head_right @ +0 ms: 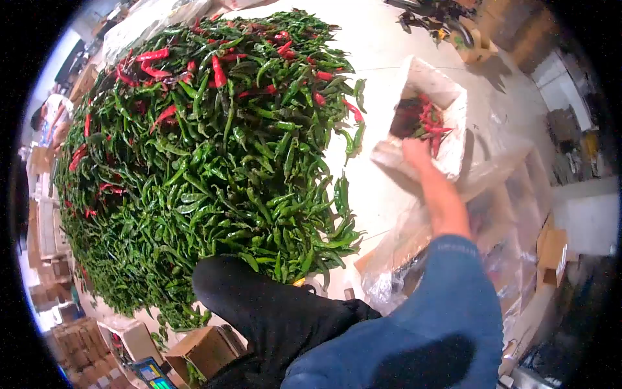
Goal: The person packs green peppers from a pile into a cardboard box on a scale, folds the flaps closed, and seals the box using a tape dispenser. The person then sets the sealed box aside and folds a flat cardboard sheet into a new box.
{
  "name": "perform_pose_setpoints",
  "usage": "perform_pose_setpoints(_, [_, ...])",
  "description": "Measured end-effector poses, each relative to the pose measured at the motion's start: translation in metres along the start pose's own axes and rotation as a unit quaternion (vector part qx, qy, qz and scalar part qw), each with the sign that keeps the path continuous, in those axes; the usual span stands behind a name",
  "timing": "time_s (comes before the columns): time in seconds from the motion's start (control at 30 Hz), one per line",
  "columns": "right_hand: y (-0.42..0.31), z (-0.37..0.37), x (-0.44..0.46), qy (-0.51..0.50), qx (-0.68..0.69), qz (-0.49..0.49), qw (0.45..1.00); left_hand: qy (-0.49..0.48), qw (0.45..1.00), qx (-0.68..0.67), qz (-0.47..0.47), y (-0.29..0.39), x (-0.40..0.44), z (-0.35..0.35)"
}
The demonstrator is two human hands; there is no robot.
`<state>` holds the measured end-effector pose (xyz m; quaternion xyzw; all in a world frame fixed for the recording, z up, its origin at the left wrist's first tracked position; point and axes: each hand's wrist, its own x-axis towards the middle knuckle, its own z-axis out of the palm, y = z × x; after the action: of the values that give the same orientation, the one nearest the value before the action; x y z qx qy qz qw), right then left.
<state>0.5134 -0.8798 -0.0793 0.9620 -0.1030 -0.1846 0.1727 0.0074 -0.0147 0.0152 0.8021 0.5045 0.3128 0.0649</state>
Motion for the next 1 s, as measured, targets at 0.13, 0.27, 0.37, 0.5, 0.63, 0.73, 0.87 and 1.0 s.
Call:
perform_pose_setpoints(0.13, [0.008,-0.028,0.045,0.195,0.027,0.186,0.963,-0.058,0.996,-0.006,-0.063,-0.004,-0.001,0.002])
perform_pose_setpoints(0.27, [-0.082,0.082,-0.026,0.129,0.096,0.09,0.983,-0.087,0.992,-0.015,-0.089,0.001,0.004,0.006])
perform_pose_setpoints(0.37, [-0.157,0.143,-0.156,-0.245,0.244,-0.125,0.93,-0.113,0.988,-0.018,-0.1,0.002,0.008,0.008])
perform_pose_setpoints(0.5, [-0.185,0.179,-0.222,-0.35,0.208,-0.201,0.891,-0.132,0.984,-0.029,-0.112,-0.004,0.016,0.006])
perform_pose_setpoints(0.63, [-0.162,0.161,-0.165,-0.091,0.31,0.071,0.944,-0.158,0.979,-0.031,-0.125,-0.012,0.025,-0.004])
perform_pose_setpoints(0.73, [-0.111,0.125,-0.098,0.086,0.258,0.181,0.945,-0.167,0.975,-0.038,-0.138,-0.017,0.031,-0.007])
perform_pose_setpoints(0.87, [-0.045,0.179,-0.018,-0.19,0.393,0.143,0.888,-0.169,0.969,-0.041,-0.176,-0.025,0.029,-0.015])
perform_pose_setpoints(1.0, [-0.114,0.206,-0.051,-0.031,0.392,0.225,0.892,-0.174,0.963,-0.047,-0.201,-0.025,0.033,-0.019])
